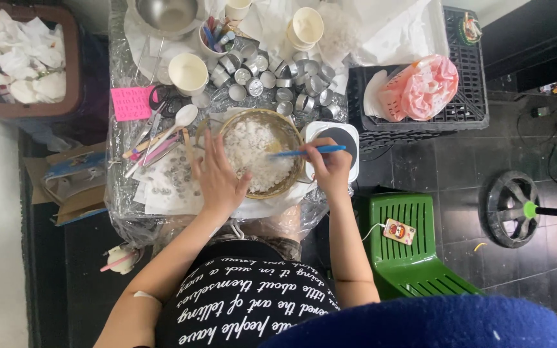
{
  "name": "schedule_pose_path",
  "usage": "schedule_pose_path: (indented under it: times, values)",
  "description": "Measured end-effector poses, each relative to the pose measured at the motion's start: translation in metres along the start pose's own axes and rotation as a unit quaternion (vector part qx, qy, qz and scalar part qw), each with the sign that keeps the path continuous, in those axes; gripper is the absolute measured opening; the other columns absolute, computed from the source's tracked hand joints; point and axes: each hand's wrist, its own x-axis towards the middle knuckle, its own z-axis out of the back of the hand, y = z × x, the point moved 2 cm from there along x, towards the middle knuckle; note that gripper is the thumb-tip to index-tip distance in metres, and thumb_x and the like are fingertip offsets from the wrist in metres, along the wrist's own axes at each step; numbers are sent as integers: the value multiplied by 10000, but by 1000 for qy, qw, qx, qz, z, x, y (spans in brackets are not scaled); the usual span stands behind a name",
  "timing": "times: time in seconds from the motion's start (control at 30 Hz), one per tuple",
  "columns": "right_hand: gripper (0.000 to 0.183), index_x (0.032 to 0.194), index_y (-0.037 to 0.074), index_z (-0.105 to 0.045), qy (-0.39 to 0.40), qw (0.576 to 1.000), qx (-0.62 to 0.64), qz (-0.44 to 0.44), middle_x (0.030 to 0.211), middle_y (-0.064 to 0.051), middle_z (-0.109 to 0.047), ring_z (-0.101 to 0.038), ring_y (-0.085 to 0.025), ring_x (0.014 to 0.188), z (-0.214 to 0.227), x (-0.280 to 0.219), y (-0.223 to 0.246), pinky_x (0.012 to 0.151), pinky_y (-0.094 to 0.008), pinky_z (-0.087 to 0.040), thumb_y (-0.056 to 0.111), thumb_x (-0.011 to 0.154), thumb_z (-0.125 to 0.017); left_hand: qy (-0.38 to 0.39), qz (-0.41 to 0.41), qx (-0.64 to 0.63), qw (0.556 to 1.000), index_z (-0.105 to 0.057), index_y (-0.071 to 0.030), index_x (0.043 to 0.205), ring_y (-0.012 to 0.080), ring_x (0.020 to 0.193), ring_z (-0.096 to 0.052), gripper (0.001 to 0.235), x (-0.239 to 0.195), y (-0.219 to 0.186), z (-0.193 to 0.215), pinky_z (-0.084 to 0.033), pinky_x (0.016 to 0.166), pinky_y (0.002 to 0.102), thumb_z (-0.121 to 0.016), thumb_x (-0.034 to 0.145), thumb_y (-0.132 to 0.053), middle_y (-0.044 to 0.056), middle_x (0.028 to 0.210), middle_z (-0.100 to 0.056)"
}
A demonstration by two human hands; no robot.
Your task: The person scoops white wax pellets from a plastic bag into a brass bowl, stirs the pellets with a blue spatula, and then scoops the pellets from the bowl into a small white cup on the table.
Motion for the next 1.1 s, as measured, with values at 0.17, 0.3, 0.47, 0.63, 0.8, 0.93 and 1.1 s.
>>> schedule_pose_path:
  times: [0.17,0.3,0.47,0.63,0.8,0.93,1.1]
  values:
    - [166,1071,7,-695,83,978,-146,121,1024,-93,-771,-751,-175,901,-8,42,37,764,-280,-589,51,931,-772,4,-11,99,995,-225,26,1626,399,1547,-309,1132,-13,6,-1,-242,1154,665,-169,909,-849,291,1687,-209]
    - [152,1089,42,-689,113,958,-212,156,1033,-99,-766,-761,-243,890,-2,52,55,770,-297,-579,20,952,-753,1,-39,107,993,-243,52,1594,394,1469,-372,1186,-6,9,14,-334,1006,554,-339,883,-893,291,1624,-301]
    - [90,1043,31,-680,65,958,-220,173,979,-110,-747,-741,-227,813,2,33,25,712,-307,-566,8,965,-717,-7,-34,129,991,-259,55,1609,325,1420,-443,1139,-5,17,4,-332,940,482,-473,916,-824,249,1565,-430]
    - [58,1050,14,-672,25,964,-201,172,954,-122,-728,-726,-210,831,5,8,13,739,-306,-554,-14,998,-671,-11,-39,115,993,-256,73,1594,306,1363,-494,1146,-2,15,6,-315,886,474,-482,901,-810,230,1526,-475]
    - [57,1034,12,-672,-6,991,-123,45,969,-106,-755,-726,-145,807,3,-15,-9,729,-253,-572,-6,1024,-619,-31,-51,106,993,-226,102,1602,319,1342,-503,1193,-3,15,8,-311,900,484,-397,910,-856,239,1534,-477]
    - [96,1087,-3,-660,28,991,-83,101,1051,-133,-740,-720,-191,919,0,-1,11,825,-289,-567,-39,1003,-632,-30,-47,125,991,-232,84,1618,324,1350,-497,1210,-5,14,8,-319,928,476,-352,894,-878,239,1535,-479]
    - [129,1040,4,-637,98,947,-195,234,1081,-136,-739,-728,-256,990,1,21,35,837,-322,-581,-36,943,-713,-25,-49,131,990,-251,50,1610,333,1295,-502,1339,1,5,20,-299,903,476,-315,776,-996,248,1459,-501]
